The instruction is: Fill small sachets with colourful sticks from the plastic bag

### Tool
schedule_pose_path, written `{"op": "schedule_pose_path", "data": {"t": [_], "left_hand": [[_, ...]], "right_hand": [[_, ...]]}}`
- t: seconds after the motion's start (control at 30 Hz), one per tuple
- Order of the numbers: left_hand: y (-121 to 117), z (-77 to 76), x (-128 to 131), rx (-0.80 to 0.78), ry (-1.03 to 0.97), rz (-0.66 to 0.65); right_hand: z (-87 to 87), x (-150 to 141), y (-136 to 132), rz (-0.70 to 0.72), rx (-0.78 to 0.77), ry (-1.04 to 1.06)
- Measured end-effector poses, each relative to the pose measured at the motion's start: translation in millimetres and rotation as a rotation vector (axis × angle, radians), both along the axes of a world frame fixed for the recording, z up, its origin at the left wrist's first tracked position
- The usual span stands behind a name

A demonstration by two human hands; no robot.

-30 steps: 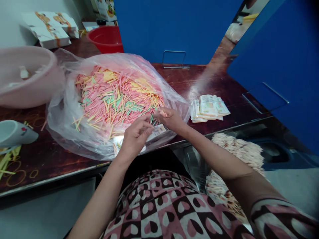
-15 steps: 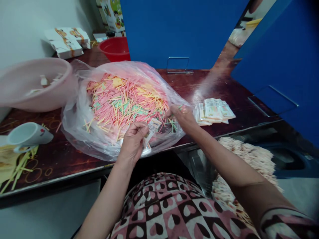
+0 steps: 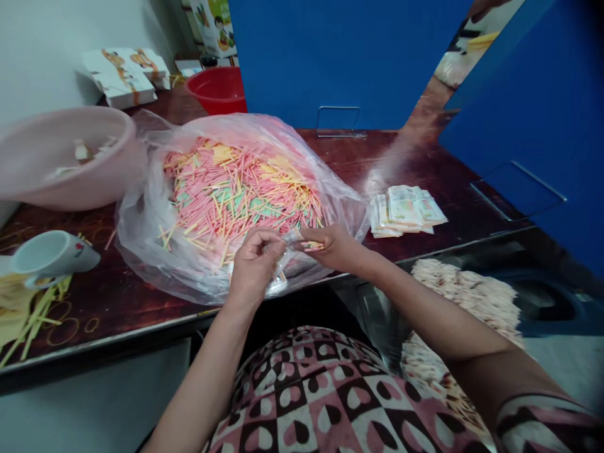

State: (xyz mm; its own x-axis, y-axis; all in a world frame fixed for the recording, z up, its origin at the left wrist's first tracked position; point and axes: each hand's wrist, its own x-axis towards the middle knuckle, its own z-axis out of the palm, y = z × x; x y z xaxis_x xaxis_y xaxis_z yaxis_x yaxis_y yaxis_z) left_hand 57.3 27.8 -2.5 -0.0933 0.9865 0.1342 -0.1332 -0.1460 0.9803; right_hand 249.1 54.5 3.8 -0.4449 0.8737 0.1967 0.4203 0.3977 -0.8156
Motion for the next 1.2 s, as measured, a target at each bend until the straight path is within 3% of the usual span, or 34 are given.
{"op": "schedule_pose_path", "data": {"t": [0.2, 0.3, 0.4, 0.57, 0.83, 1.03, 1.2], "left_hand": [[0, 4.3, 6, -0.192, -0.295, -0.038], [-1, 6.7, 9, -0.254, -0.382, -0.082], [-3, 7.7, 12, -0.284, -0.423, -0.118], [-6, 5.3, 14, -0.307, -0.467, -0.169], [-7, 1.6, 13, -0.349, -0.496, -0.172], [-8, 5.9, 17, -0.327, -0.506, -0.183], [-10, 11.9, 19, -0.372, -0.473, -0.18]], "right_hand": [[40.8, 10, 6, -0.262, -0.082, 0.523], [51.5, 3, 10, -0.249, -0.066, 0.714], [51.3, -12, 7, -0.175, -0.076, 0.794], [44.6, -28, -6, -0.071, -0.119, 0.789], [43.7, -24, -6, -0.101, -0.196, 0.705], [34.0, -28, -6, 0.099, -0.287, 0.729], [32.1, -25, 1, 0.175, -0.298, 0.516]]}}
